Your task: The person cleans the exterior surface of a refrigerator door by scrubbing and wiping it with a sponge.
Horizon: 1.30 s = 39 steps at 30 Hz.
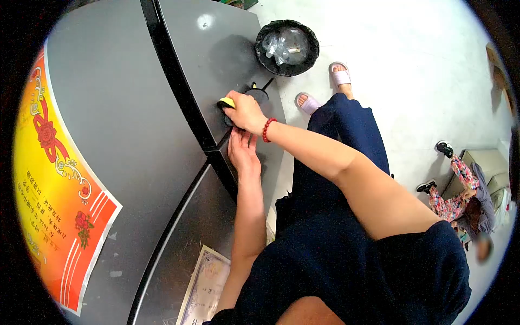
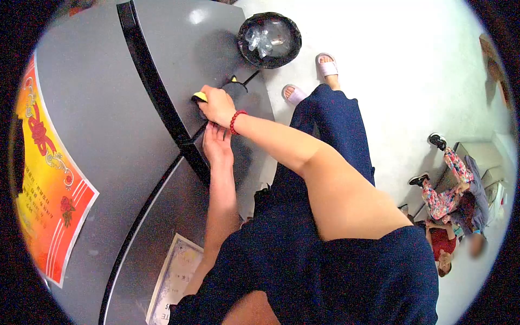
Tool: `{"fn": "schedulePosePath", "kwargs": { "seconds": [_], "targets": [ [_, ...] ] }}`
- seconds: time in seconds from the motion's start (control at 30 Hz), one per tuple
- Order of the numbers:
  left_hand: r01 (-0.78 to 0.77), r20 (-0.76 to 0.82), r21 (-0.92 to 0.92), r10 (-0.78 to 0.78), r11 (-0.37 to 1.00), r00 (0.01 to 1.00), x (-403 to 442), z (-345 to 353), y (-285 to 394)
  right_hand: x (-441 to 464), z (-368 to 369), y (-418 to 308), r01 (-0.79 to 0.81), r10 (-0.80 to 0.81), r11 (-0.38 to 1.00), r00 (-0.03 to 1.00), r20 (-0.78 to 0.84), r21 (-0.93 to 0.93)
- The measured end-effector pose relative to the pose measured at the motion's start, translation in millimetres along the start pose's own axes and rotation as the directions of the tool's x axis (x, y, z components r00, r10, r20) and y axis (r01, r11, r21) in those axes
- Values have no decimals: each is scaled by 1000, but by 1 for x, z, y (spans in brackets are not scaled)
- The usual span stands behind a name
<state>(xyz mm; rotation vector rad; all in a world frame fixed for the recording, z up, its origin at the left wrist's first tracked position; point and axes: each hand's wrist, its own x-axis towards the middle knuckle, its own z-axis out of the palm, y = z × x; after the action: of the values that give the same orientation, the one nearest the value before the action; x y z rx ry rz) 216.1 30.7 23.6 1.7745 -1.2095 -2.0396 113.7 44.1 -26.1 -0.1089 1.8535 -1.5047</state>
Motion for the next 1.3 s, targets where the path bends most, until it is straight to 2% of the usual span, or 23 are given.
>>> {"fn": "schedulePosePath", "kwargs": {
  "seconds": [0.1,0.33,0.4,0.43,0.47,0.5,0.6,0.63,0.67,0.73,0.83,0.93,1.07,1.17,1.27,1.3],
  "targets": [
    [8,-4,1,-8,1000,1000,0,0,5,11,-3,4,9,-9,998,1000,-2,-68],
    [9,-17,-7,-9,1000,1000,3,-4,0,5,-6,-13,-128,129,983,992,-5,-133],
    [23,-34,-5,-23,1000,999,6,-7,-2,-4,3,-17,-96,91,986,995,-43,-137],
    [12,-72,-16,-13,1000,997,12,-11,-7,-13,3,-17,8,-15,992,998,-56,-123],
    [-40,62,-55,43,998,997,9,-6,-4,-21,5,-13,109,-117,988,991,-66,-113],
    [-59,64,-30,61,998,996,5,-2,-4,-26,9,-10,193,-203,975,975,-90,-110],
    [-21,-21,17,22,1000,1000,6,-8,-6,-6,12,9,-17,15,1000,997,-78,-19],
    [-26,-67,-1,25,1000,997,4,-3,-5,13,12,16,-200,199,979,979,-36,-41],
    [-26,-87,15,27,1000,996,-1,4,0,21,5,17,-227,226,974,973,-46,-23],
    [-9,-76,-47,5,999,997,3,1,-2,13,5,15,-154,154,986,988,-17,-65],
    [-15,-39,-2,15,1000,999,10,-10,-8,-14,4,-4,128,-128,992,991,-29,-8],
    [-5,23,-61,7,998,1000,3,-5,-1,5,0,0,35,-35,999,999,-18,-12],
    [-30,6,-69,31,997,1000,3,-3,-4,6,-9,-6,-67,69,997,996,62,-29],
    [-31,2,-66,31,997,1000,5,-4,-4,6,-7,-8,-102,103,993,995,10,-53],
    [8,-42,-65,-11,998,999,6,-5,-3,9,-11,-16,-234,236,965,972,9,-122],
    [15,-68,-61,-19,998,998,2,0,1,15,-12,-12,-233,241,963,970,44,-138]
  ]
}}
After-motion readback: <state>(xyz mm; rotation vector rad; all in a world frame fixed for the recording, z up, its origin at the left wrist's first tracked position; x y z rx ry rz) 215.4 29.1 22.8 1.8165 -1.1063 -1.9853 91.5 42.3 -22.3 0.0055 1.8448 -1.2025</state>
